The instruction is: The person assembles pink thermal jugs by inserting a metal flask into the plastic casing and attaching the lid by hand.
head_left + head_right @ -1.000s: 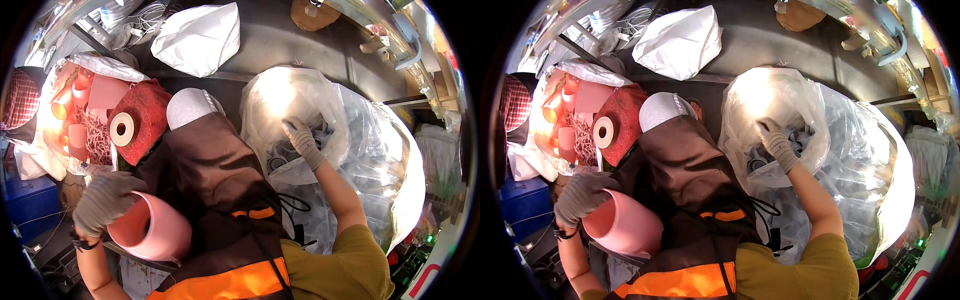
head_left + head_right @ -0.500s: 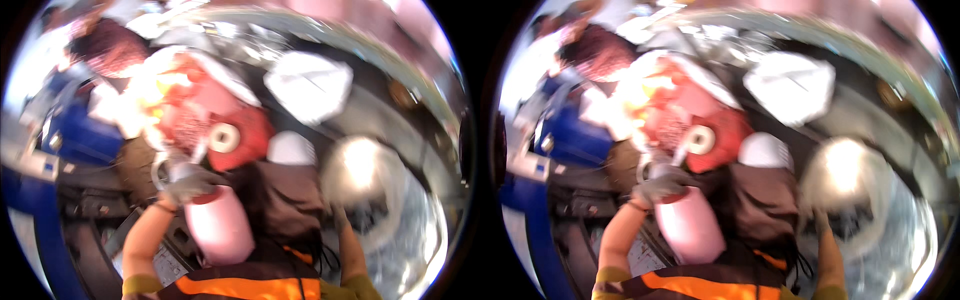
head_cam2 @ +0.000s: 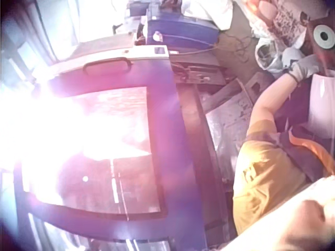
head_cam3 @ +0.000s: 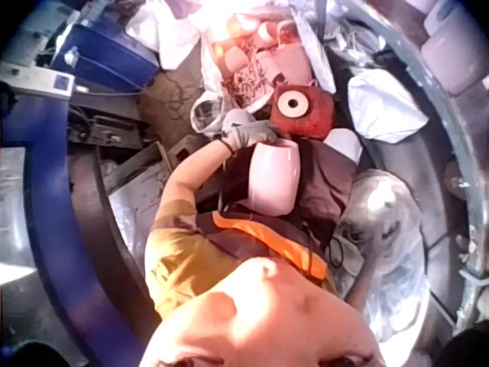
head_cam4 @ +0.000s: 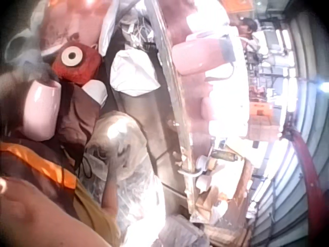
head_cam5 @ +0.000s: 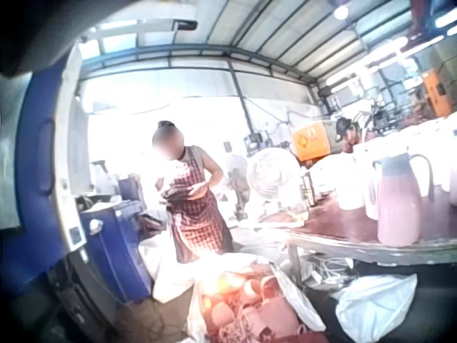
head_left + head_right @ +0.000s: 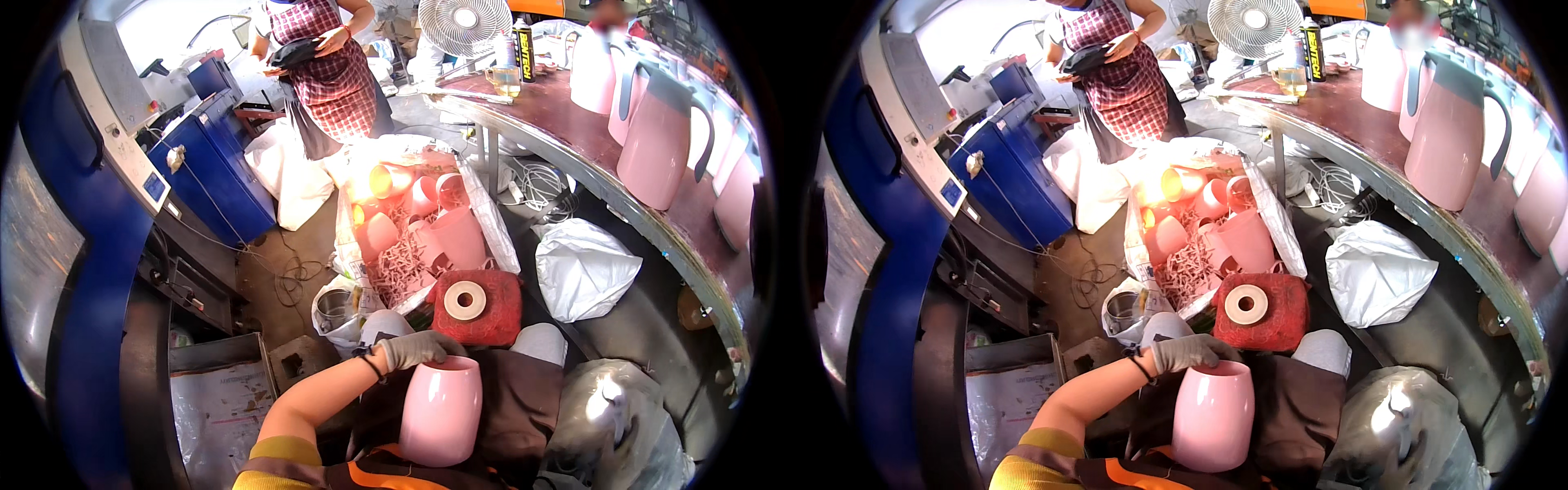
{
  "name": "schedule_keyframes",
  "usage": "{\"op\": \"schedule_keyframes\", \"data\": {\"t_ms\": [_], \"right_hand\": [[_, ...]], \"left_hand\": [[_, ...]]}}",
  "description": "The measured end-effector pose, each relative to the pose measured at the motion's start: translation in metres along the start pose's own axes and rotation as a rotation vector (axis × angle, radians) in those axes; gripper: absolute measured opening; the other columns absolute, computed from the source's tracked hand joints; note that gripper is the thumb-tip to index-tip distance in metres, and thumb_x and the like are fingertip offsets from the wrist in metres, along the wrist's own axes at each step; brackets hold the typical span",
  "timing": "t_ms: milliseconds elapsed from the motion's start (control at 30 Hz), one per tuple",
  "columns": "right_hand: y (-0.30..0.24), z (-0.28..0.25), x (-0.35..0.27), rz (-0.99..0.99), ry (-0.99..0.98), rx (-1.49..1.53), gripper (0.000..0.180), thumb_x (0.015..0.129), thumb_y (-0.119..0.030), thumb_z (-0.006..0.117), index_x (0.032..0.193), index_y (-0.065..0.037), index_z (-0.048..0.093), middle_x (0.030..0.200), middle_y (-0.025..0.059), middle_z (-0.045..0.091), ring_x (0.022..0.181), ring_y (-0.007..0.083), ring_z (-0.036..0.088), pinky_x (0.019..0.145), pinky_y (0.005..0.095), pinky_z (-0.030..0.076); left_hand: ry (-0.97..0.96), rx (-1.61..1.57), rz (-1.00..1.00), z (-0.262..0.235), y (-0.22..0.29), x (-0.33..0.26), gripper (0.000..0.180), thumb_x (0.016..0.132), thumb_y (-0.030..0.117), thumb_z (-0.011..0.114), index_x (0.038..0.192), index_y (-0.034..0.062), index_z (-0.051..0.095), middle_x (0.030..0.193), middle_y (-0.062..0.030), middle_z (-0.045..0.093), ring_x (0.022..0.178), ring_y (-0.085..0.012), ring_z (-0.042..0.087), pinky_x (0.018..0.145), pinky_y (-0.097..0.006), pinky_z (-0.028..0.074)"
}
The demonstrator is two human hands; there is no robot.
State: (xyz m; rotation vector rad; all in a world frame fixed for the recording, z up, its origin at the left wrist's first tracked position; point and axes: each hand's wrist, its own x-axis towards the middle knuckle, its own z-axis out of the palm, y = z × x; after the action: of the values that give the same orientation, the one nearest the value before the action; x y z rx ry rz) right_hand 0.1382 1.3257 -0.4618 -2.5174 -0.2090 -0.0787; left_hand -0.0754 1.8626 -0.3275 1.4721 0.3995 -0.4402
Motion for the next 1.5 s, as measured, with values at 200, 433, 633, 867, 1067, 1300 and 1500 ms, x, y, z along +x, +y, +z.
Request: {"op": "schedule_keyframes", "data": {"t_ms": [200,433,633,867,1067,1300,1500], "right_hand": [[-0.211,-0.019,0.037,-0.369,0.015,0.369,0.041,0.093,-0.016,0.058,0.13,0.001,0.052,0.11,0.0142,0.06,0.094,0.0237,0.055,0.08,0.0335,0.044],[-0.359,-0.006,-0.011,-0.056,-0.671,0.958,0.032,0.092,-0.022,0.064,0.114,0.001,0.064,0.074,-0.0023,0.057,0.054,0.0038,0.044,0.047,0.0193,0.033],[-0.393,0.008,-0.021,0.099,-1.04,0.935,0.033,0.093,-0.023,0.063,0.118,0.0,0.063,0.078,-0.0019,0.057,0.055,0.0011,0.044,0.045,0.0144,0.031],[-0.38,0.048,-0.012,0.191,-1.14,1.0,0.033,0.093,-0.022,0.065,0.117,0.0,0.061,0.076,-0.0045,0.055,0.055,-0.0005,0.043,0.046,0.0129,0.032],[-0.352,0.069,-0.013,0.292,-1.11,1.064,0.033,0.092,-0.022,0.067,0.117,-0.001,0.062,0.073,-0.006,0.054,0.054,-0.0005,0.043,0.046,0.0131,0.032],[-0.333,0.067,-0.017,0.484,-1.064,1.488,0.025,0.092,-0.029,0.069,0.108,-0.013,0.06,0.074,-0.006,0.053,0.048,0.0034,0.037,0.042,0.0182,0.028],[-0.339,0.05,-0.005,0.451,-1.002,1.134,0.024,0.093,-0.029,0.067,0.105,-0.008,0.065,0.07,-0.0061,0.047,0.051,0.0024,0.039,0.046,0.0173,0.032]], "left_hand": [[-0.164,-0.136,0.401,0.008,-0.039,-0.002,0.045,0.082,0.024,0.066,0.121,-0.0004,0.064,0.126,-0.0107,0.061,0.123,-0.0204,0.05,0.111,-0.034,0.03],[-0.07,-0.841,0.335,0.039,-0.05,-0.018,0.039,0.091,0.013,0.054,0.127,-0.0031,0.056,0.124,-0.0113,0.062,0.117,-0.0205,0.056,0.104,-0.034,0.042],[-0.012,-1.149,0.481,0.055,-0.049,-0.022,0.063,0.098,0.051,0.047,0.142,0.0061,0.043,0.14,-0.0099,0.051,0.129,-0.0233,0.049,0.112,-0.04,0.036],[-0.237,-1.38,0.479,0.043,-0.062,0.01,0.063,0.095,0.052,0.052,0.139,0.0065,0.045,0.138,-0.0097,0.052,0.125,-0.0231,0.052,0.109,-0.04,0.041],[0.285,-1.095,0.278,0.049,-0.034,-0.009,0.055,0.099,0.047,0.049,0.136,0.0054,0.049,0.135,-0.0093,0.055,0.122,-0.0223,0.054,0.109,-0.04,0.039],[0.424,0.053,0.489,0.044,-0.051,-0.018,0.042,0.099,0.028,0.051,0.129,-0.001,0.052,0.119,-0.0128,0.061,0.103,-0.0183,0.06,0.094,-0.031,0.046],[0.068,-0.926,0.213,0.046,-0.06,0.009,0.054,0.098,0.045,0.052,0.129,0.0007,0.055,0.125,-0.0133,0.061,0.111,-0.0201,0.059,0.097,-0.035,0.047]]}}
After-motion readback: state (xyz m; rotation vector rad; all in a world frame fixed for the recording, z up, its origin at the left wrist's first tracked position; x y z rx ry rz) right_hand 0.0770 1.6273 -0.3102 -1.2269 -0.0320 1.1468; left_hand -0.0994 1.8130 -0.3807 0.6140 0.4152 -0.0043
